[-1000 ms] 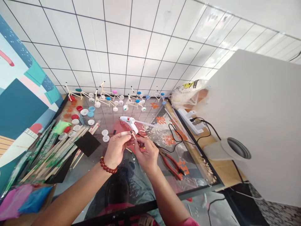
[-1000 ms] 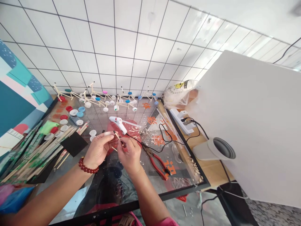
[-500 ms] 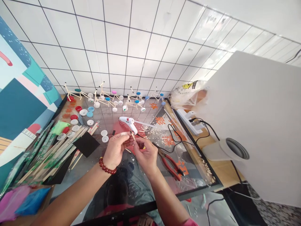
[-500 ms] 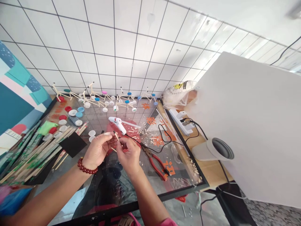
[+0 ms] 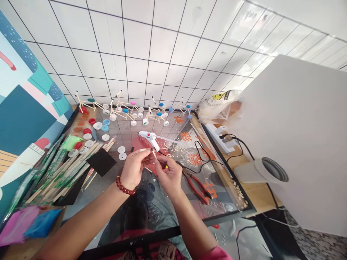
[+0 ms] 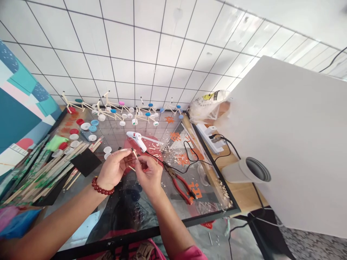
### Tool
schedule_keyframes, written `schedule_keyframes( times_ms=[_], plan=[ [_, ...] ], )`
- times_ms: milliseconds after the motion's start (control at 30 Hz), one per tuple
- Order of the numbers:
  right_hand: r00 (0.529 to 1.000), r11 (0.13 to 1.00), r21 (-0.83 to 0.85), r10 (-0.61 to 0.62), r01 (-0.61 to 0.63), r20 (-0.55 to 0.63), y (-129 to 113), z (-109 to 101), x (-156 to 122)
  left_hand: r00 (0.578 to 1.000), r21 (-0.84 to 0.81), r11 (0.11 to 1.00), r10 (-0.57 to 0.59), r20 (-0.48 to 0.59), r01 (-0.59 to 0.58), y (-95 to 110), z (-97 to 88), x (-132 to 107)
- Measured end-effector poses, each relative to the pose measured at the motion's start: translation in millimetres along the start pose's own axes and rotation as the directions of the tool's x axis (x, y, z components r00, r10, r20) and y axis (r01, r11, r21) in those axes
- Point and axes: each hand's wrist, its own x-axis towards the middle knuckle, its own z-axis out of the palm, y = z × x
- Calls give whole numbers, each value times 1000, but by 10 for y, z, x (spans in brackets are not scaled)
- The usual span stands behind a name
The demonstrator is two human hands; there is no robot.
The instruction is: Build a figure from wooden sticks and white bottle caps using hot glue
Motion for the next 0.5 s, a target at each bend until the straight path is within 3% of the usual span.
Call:
schedule_keyframes(
  times_ms=[133,333,500],
  plan=[
    [997,996,54,74,-73,-16,-2,5,7,998,-14,999,29,-57,-30,43,-4,29],
    [998,999,-36,-14,12,-55,13,6,2,979,-12,993,114,-172,-118,111,-14,73],
    [997,991,-125,-56,48,-59,27,11,-4,993,-47,996,64,-102,-69,124,-30,73]
  ],
)
